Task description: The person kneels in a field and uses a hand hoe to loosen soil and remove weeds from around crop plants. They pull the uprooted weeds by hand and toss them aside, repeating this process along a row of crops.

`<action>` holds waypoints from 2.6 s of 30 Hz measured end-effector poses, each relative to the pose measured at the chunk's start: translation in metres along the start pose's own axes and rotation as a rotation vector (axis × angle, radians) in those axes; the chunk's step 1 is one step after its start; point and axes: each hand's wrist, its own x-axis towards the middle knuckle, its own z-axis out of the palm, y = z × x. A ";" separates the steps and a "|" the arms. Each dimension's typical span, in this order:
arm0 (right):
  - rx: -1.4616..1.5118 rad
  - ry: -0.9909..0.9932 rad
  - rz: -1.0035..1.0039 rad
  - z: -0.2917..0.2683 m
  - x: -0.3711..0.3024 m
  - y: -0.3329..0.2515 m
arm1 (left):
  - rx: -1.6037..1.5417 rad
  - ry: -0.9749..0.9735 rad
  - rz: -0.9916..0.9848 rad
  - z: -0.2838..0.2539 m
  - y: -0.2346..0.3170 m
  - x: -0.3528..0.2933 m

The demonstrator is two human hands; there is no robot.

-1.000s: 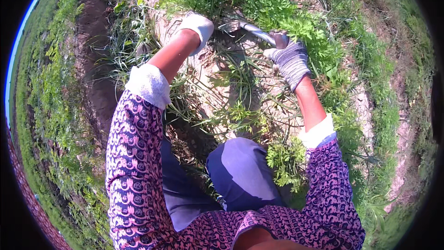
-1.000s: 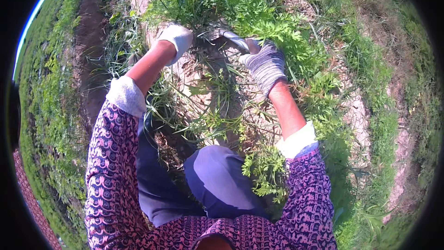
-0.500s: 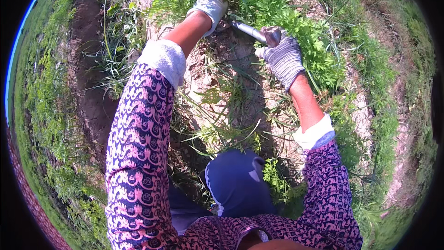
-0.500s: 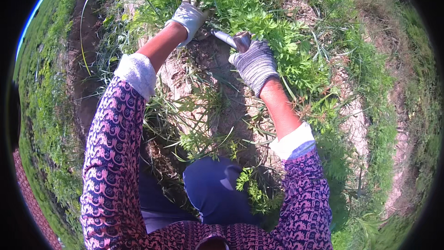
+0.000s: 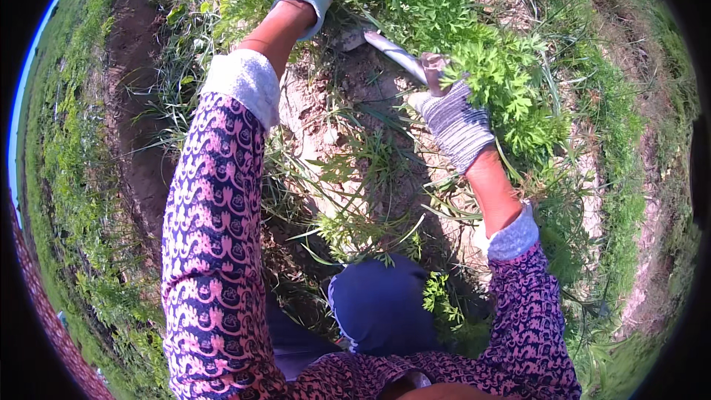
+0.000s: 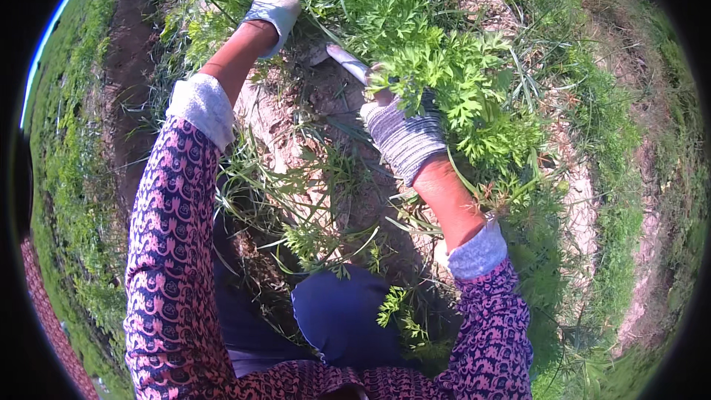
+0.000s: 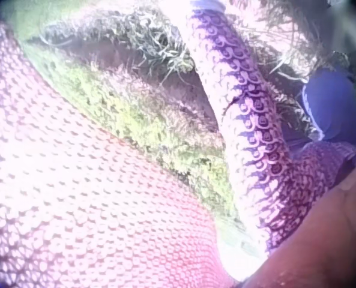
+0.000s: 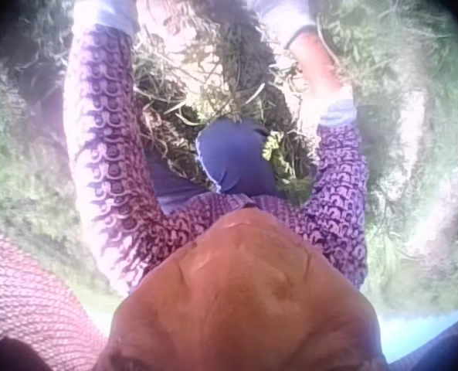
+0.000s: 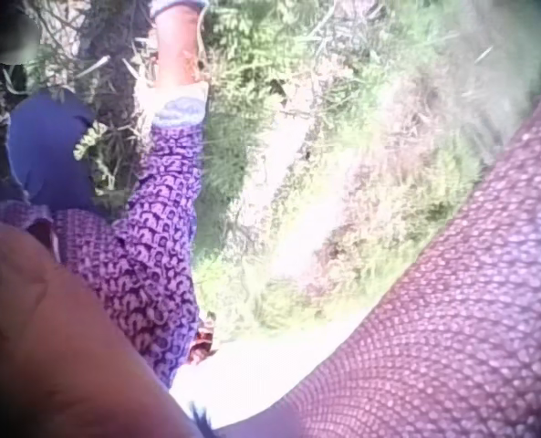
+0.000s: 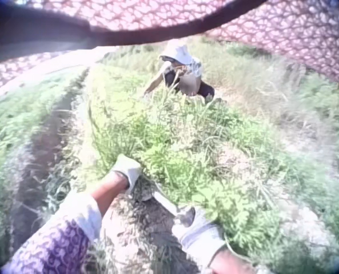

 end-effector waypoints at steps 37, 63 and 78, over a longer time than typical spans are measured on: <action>0.812 0.209 0.283 0.046 0.038 -0.024 | -0.087 -0.008 -0.131 0.006 -0.009 0.006; 0.332 -0.021 0.401 0.012 0.057 -0.059 | -0.073 0.049 -0.147 0.018 -0.040 0.011; 0.630 0.238 0.303 0.048 0.050 -0.030 | -0.338 0.079 -0.154 -0.002 -0.067 -0.005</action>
